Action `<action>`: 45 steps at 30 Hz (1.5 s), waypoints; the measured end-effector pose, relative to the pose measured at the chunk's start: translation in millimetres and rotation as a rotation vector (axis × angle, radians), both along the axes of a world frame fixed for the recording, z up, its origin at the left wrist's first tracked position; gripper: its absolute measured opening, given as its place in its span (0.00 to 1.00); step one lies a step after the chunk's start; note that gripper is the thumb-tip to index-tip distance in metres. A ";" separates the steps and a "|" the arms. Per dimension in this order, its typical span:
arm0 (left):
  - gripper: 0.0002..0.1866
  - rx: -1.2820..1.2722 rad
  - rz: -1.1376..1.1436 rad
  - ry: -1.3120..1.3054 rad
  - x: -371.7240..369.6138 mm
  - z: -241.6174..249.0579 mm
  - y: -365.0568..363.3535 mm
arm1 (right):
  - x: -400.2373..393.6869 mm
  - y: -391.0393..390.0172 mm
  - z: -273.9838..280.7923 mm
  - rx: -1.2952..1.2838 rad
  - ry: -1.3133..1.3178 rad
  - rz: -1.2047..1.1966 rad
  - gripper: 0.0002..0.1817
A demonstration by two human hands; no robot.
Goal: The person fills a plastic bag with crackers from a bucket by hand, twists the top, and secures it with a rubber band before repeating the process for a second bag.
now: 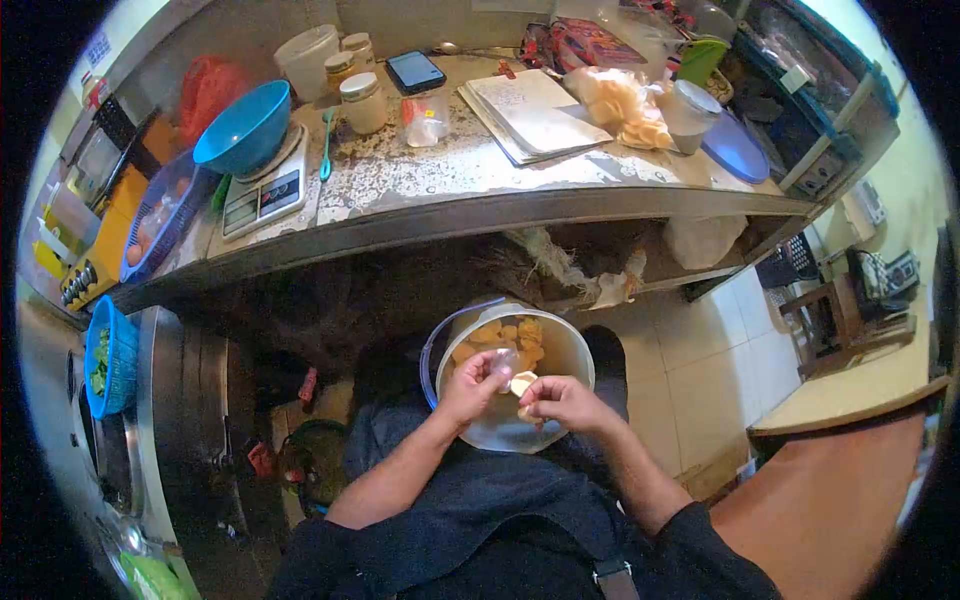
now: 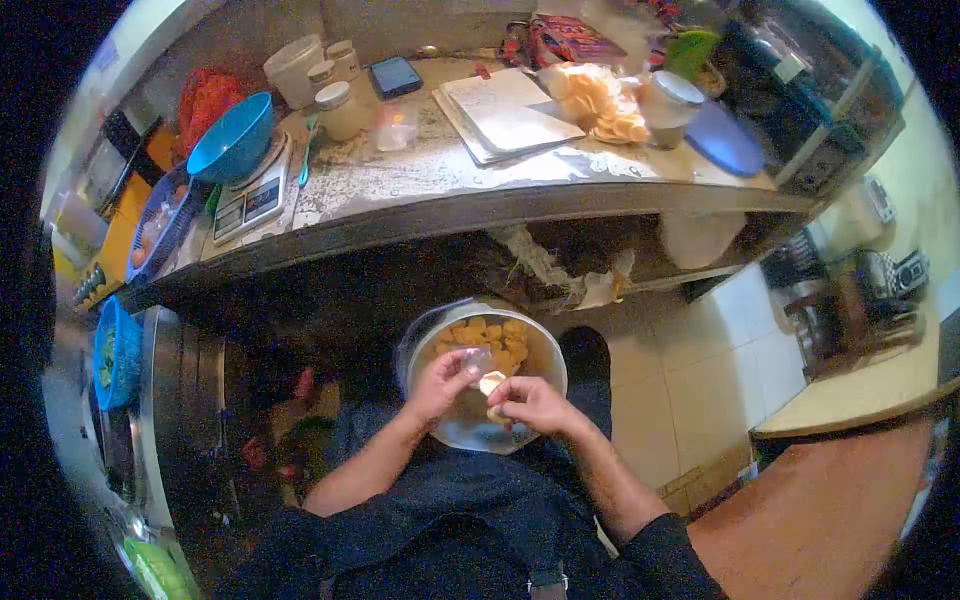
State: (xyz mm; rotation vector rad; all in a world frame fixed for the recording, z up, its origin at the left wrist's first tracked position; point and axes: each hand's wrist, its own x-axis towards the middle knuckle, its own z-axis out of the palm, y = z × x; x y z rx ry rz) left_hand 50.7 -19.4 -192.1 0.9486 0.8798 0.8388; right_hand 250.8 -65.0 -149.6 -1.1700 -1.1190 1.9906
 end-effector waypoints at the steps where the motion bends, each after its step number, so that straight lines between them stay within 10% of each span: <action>1: 0.19 -0.011 -0.046 -0.001 0.9 13.8 -0.8 | -0.7 1.7 1.1 0.063 -0.051 0.074 0.07; 10: 0.17 0.009 -0.256 0.062 -8.1 1.8 -2.1 | -11.9 2.8 7.8 0.469 -0.336 0.289 0.05; 16: 0.16 -0.034 -0.198 0.066 -2.3 16.9 -5.8 | 1.0 2.7 16.5 0.212 -0.272 0.080 0.07; 27: 0.07 0.107 -0.003 0.284 -2.0 5.8 -4.4 | -5.8 10.8 30.9 -0.233 0.480 -0.379 0.15; 31: 0.08 -0.111 -0.009 0.175 -1.8 17.4 -2.0 | -22.9 6.4 27.6 -0.087 0.291 -0.343 0.23; 36: 0.13 -0.286 -0.089 -0.071 -3.3 12.6 3.3 | -38.4 9.5 23.4 0.631 -0.641 -0.322 0.11; 45: 0.21 -0.162 -0.202 -0.033 -6.7 22.0 -2.5 | -36.8 7.1 36.8 0.698 -0.726 -0.143 0.18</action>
